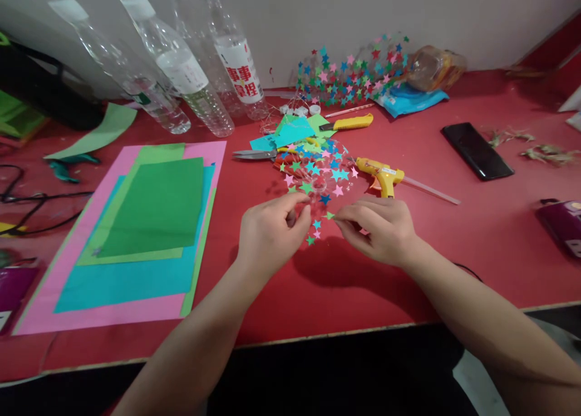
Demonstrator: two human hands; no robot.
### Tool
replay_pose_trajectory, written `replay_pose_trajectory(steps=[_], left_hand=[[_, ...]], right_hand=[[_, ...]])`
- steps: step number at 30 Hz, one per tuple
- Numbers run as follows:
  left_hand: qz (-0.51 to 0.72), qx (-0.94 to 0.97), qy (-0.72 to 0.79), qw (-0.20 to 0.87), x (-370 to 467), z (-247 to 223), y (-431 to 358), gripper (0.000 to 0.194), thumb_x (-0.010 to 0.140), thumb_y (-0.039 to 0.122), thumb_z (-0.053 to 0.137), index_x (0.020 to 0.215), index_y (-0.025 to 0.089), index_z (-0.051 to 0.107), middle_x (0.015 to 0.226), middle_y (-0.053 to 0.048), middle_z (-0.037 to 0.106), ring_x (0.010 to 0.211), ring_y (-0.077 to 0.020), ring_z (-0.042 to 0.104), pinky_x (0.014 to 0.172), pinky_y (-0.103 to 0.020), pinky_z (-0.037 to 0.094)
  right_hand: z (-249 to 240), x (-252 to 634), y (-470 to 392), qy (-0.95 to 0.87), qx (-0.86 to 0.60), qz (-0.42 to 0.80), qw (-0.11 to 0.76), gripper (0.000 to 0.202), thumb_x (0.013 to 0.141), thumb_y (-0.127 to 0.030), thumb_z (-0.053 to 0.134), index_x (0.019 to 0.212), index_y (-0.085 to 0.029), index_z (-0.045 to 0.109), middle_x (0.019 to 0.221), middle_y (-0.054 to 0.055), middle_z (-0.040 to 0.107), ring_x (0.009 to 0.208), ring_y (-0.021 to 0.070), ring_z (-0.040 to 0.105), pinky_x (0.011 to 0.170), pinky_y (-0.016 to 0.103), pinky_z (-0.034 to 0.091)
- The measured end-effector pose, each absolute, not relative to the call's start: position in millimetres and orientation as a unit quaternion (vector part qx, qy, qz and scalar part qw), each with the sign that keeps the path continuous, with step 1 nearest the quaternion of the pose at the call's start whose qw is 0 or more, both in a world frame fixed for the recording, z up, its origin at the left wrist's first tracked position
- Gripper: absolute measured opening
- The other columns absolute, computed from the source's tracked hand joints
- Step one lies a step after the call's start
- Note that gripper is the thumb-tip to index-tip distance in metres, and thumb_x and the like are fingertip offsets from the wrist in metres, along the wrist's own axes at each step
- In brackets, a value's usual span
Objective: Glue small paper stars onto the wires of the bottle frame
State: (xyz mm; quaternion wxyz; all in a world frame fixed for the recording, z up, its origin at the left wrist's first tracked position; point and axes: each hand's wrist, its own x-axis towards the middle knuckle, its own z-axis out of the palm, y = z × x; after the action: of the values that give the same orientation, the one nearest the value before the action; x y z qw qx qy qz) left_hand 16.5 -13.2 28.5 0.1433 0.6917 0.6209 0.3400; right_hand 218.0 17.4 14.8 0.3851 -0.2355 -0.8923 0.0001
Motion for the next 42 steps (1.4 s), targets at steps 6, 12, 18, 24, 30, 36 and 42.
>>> replay_pose_trajectory(steps=[6, 12, 18, 24, 30, 36, 42], left_hand=[[0.363, 0.67, 0.615, 0.206, 21.0, 18.9, -11.5, 0.016, 0.082, 0.024, 0.061, 0.09, 0.018, 0.073, 0.052, 0.008, 0.043, 0.047, -0.0059, 0.039, 0.05, -0.021, 0.033], [0.378, 0.659, 0.604, 0.241, 23.9, 14.8, -9.9, 0.013, 0.08, 0.021, 0.062, 0.088, 0.019, 0.072, 0.053, 0.008, 0.042, 0.048, -0.0055, 0.038, 0.049, -0.02, 0.032], [0.371, 0.66, 0.599, 0.26, 23.9, 13.5, -10.3, 0.014, 0.08, 0.021, 0.06, 0.089, 0.019, 0.072, 0.053, 0.008, 0.04, 0.048, -0.0062, 0.037, 0.049, -0.02, 0.032], [0.367, 0.661, 0.596, 0.271, 25.2, 16.6, -11.0, 0.014, 0.079, 0.018, 0.06, 0.087, 0.02, 0.071, 0.052, 0.008, 0.039, 0.047, -0.0064, 0.035, 0.048, -0.02, 0.031], [0.369, 0.665, 0.591, 0.269, 26.4, 17.1, -11.9, 0.014, 0.08, 0.018, 0.06, 0.088, 0.02, 0.071, 0.053, 0.007, 0.04, 0.047, -0.006, 0.036, 0.049, -0.02, 0.032], [0.376, 0.67, 0.579, 0.273, 27.3, 17.3, -12.6, 0.015, 0.08, 0.017, 0.059, 0.089, 0.019, 0.071, 0.054, 0.007, 0.042, 0.047, -0.0055, 0.037, 0.05, -0.02, 0.032], [0.375, 0.664, 0.577, 0.291, 27.5, 16.1, -12.8, 0.014, 0.08, 0.016, 0.059, 0.089, 0.02, 0.07, 0.054, 0.008, 0.04, 0.047, -0.0053, 0.036, 0.048, -0.019, 0.032]], right_hand=[[13.1, 216.2, 18.0, -0.898, -0.245, -0.014, 0.364, 0.005, 0.09, -0.016, 0.055, 0.09, -0.017, 0.059, 0.063, -0.004, 0.06, 0.054, 0.0087, 0.052, 0.051, 0.024, 0.036], [6.7, 215.7, 21.0, -0.9, -0.259, -0.012, 0.351, 0.009, 0.092, -0.017, 0.052, 0.088, -0.017, 0.06, 0.062, -0.004, 0.062, 0.052, 0.008, 0.052, 0.05, 0.023, 0.034], [-0.3, 210.1, 22.5, -0.899, -0.272, -0.008, 0.342, 0.014, 0.094, -0.018, 0.048, 0.085, -0.017, 0.059, 0.06, -0.004, 0.062, 0.05, 0.0072, 0.052, 0.048, 0.023, 0.031], [-0.3, 207.8, 22.8, -0.896, -0.277, -0.028, 0.347, 0.015, 0.094, -0.017, 0.046, 0.085, -0.018, 0.058, 0.058, -0.004, 0.061, 0.049, 0.0072, 0.051, 0.048, 0.023, 0.03], [-1.0, 207.2, 23.4, -0.892, -0.28, -0.033, 0.354, 0.012, 0.094, -0.017, 0.048, 0.088, -0.018, 0.058, 0.059, -0.005, 0.061, 0.05, 0.0072, 0.052, 0.049, 0.023, 0.031], [-1.5, 207.2, 24.1, -0.889, -0.28, -0.033, 0.362, 0.008, 0.093, -0.017, 0.049, 0.092, -0.018, 0.057, 0.061, -0.005, 0.063, 0.051, 0.0072, 0.054, 0.049, 0.023, 0.032], [-1.9, 207.2, 24.3, -0.886, -0.291, -0.04, 0.359, 0.011, 0.095, -0.019, 0.048, 0.09, -0.019, 0.057, 0.06, -0.005, 0.063, 0.051, 0.0073, 0.055, 0.049, 0.023, 0.032]])
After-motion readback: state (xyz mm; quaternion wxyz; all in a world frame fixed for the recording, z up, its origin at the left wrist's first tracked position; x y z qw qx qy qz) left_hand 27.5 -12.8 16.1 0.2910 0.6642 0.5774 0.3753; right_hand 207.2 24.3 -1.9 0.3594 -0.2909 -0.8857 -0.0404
